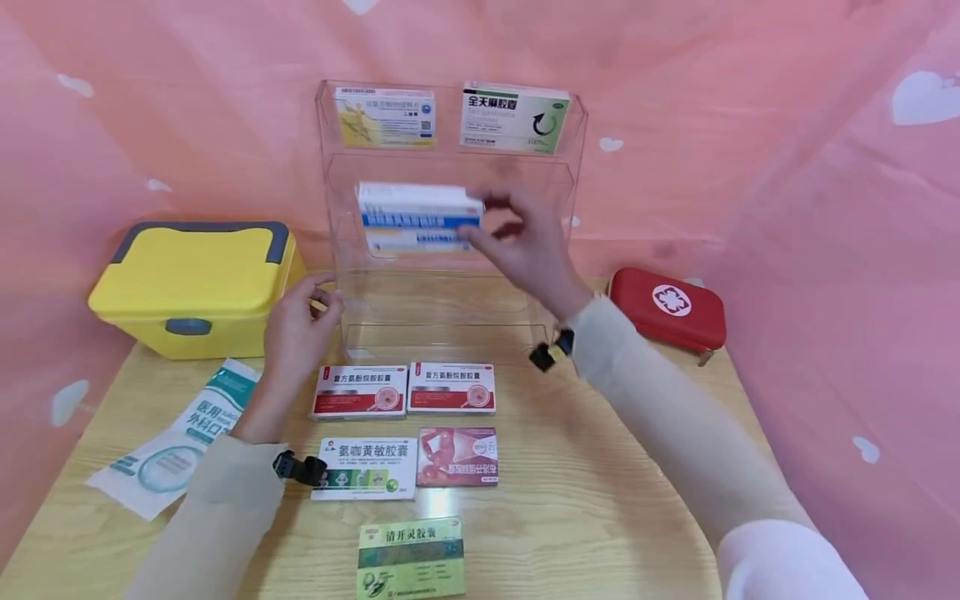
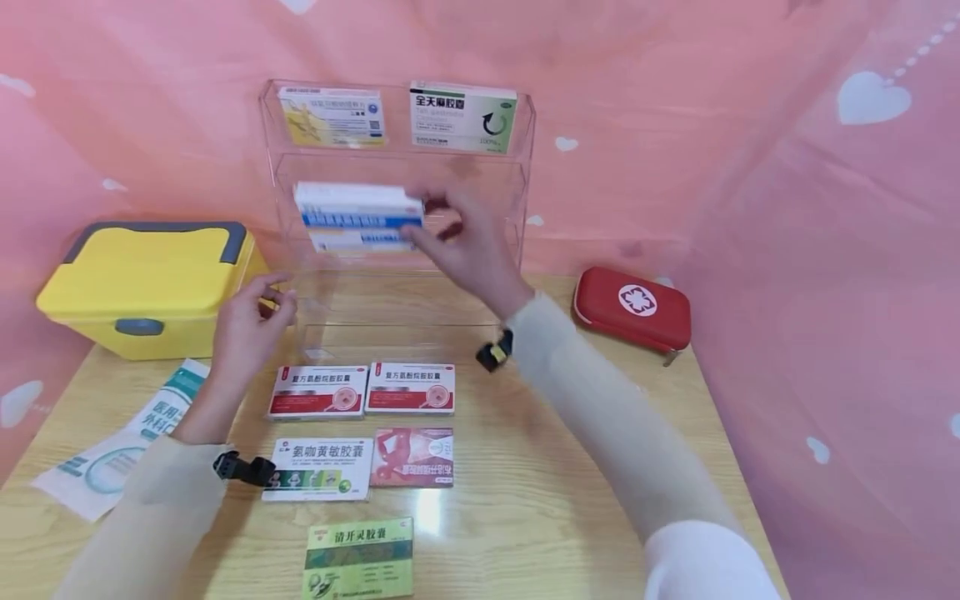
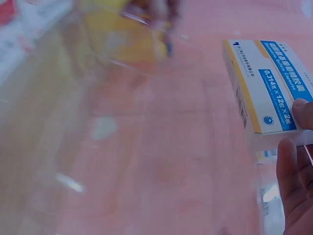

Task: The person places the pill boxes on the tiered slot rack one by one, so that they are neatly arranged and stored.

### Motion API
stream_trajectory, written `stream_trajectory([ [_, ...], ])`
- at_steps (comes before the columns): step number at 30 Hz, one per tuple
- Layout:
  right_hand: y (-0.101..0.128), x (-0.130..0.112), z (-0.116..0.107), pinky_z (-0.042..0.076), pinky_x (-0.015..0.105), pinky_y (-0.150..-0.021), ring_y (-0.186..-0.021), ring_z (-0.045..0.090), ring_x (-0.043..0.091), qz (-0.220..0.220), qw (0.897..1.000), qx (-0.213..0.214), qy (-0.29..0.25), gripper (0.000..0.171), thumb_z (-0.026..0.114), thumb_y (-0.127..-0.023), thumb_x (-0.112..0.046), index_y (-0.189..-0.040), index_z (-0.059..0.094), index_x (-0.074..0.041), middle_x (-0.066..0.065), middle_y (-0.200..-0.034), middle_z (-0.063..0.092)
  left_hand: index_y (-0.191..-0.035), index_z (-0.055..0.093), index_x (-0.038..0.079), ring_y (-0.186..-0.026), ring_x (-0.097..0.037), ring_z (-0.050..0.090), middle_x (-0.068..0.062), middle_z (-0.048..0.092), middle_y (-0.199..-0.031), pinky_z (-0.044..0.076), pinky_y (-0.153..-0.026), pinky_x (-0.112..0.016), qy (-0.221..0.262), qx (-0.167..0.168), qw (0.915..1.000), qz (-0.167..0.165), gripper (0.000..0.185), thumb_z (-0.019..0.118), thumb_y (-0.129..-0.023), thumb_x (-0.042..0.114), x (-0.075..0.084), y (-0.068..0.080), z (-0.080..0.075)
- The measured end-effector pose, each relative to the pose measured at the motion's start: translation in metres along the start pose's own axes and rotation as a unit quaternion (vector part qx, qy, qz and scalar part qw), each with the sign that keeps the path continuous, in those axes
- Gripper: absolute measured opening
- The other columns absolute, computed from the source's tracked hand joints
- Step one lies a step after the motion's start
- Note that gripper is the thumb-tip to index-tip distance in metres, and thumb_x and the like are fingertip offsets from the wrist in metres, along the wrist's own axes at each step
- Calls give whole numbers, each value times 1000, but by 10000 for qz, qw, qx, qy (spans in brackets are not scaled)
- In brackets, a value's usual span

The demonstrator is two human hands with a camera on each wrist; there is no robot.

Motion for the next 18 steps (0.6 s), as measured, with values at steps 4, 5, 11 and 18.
stream_trajectory([
  [4, -37, -9, -3, 56, 34, -70, -100, 62, 22, 355, 9991, 216, -63, 35, 74, -90, 4, -122, 61, 7, 9, -115, 63, -135, 63, 9, -78, -25, 58, -9, 65, -98, 50, -66, -35, 43, -19, 10000, 70, 36, 62, -101, 23, 5, 1, 4],
  [5, -43, -10, -3, 56, 33, -70, -100, 62, 21, 393, 9988, 280, -47, 34, 74, -90, 3, -122, 61, 5, 8, -116, 63, -135, 63, 9, -77, -25, 58, -9, 65, -98, 50, -66, -36, 55, -7, 9999, 88, 36, 62, -101, 22, 7, 1, 4],
  [11, -64, -3, -3, 52, 31, -71, -103, 60, 18, 606, 9966, 515, 192, 34, 75, -91, -3, -123, 64, -2, 2, -118, 64, -135, 63, 9, -73, -24, 57, -9, 65, -97, 49, -64, -38, 34, 47, 9998, 194, 36, 61, -102, 23, 11, 1, 4],
  [18, -70, 15, -1, 52, 32, -73, -103, 61, 18, 836, 9935, 700, 325, 35, 75, -91, -3, -124, 64, -3, 2, -119, 64, -136, 62, 9, -76, -24, 58, -9, 65, -98, 50, -66, -38, 59, -21, 9998, 171, 36, 61, -102, 23, 10, 2, 6],
])
Point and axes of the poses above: each hand's wrist, its own y-axis away from the middle knuckle, its own z-axis out of the palm, x = y × z, the point moved 6 cm from there along -y, towards the middle knuckle
